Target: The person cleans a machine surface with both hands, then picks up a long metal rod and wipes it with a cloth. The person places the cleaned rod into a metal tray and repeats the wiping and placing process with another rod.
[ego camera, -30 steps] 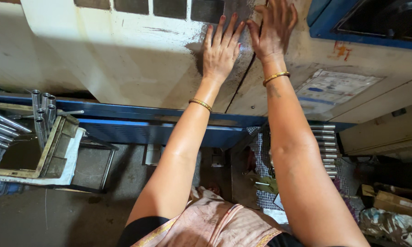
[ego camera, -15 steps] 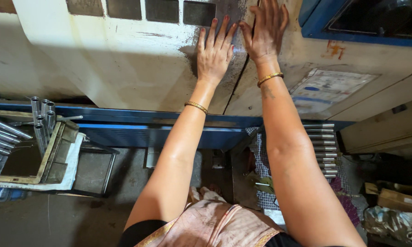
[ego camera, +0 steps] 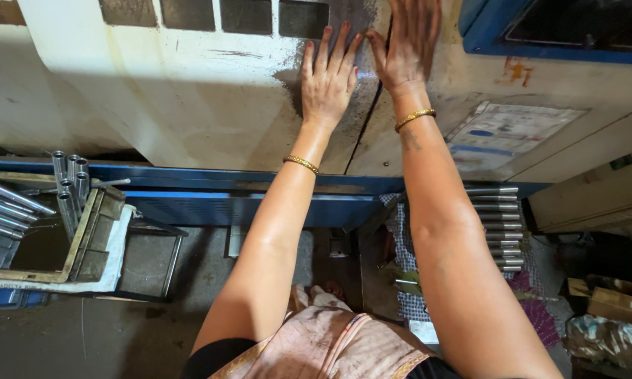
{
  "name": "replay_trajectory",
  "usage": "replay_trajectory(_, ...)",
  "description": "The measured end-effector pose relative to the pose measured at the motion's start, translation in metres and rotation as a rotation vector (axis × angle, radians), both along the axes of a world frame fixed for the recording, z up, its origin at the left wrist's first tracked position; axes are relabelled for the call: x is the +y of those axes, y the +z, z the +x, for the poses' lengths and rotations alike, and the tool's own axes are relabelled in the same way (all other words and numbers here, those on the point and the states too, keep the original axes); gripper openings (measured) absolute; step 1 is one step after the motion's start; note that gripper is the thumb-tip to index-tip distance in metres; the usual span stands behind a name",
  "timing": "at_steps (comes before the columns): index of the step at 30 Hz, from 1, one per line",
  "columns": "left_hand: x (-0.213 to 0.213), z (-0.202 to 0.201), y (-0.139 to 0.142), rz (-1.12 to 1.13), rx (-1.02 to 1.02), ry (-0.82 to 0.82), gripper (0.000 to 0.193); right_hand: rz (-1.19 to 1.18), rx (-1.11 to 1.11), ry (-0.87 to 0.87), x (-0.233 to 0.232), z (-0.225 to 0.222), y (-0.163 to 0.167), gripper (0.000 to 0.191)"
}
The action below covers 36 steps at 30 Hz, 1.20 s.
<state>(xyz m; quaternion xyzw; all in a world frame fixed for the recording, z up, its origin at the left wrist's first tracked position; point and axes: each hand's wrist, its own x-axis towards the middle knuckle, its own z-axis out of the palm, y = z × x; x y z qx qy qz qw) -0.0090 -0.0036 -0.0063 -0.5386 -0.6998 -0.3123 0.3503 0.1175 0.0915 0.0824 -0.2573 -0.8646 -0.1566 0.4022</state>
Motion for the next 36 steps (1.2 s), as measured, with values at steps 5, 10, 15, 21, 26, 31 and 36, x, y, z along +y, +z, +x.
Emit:
replay_trajectory(5,0.000,0.003,0.003,0.003,-0.002,-0.004,0.061,-0.010,-0.025,-0.032,0.004,0.003,-0.003,0.070)
replay_trajectory(10,0.005,0.003,0.001,0.052,0.049,0.021,0.066,-0.096,-0.090,-0.036,0.008,0.003,-0.004,0.072)
replay_trajectory(15,0.008,0.002,-0.002,0.123,0.195,-0.036,0.078,-0.100,-0.084,-0.014,0.015,0.005,-0.006,0.079)
replay_trajectory(21,0.010,0.008,-0.001,0.200,0.087,0.017,0.069,-0.120,-0.094,0.004,0.012,0.008,-0.003,0.071)
replay_trajectory(26,0.010,0.012,0.003,-0.087,-0.068,-0.005,0.061,-0.129,-0.059,0.002,0.012,0.010,0.001,0.078)
replay_trajectory(31,0.013,0.012,0.001,-0.003,-0.043,-0.021,0.062,-0.074,0.001,0.011,0.023,0.012,-0.007,0.089)
replay_trajectory(36,0.015,0.013,-0.004,0.137,0.014,-0.004,0.068,-0.092,0.014,-0.013,0.029,0.015,-0.016,0.096)
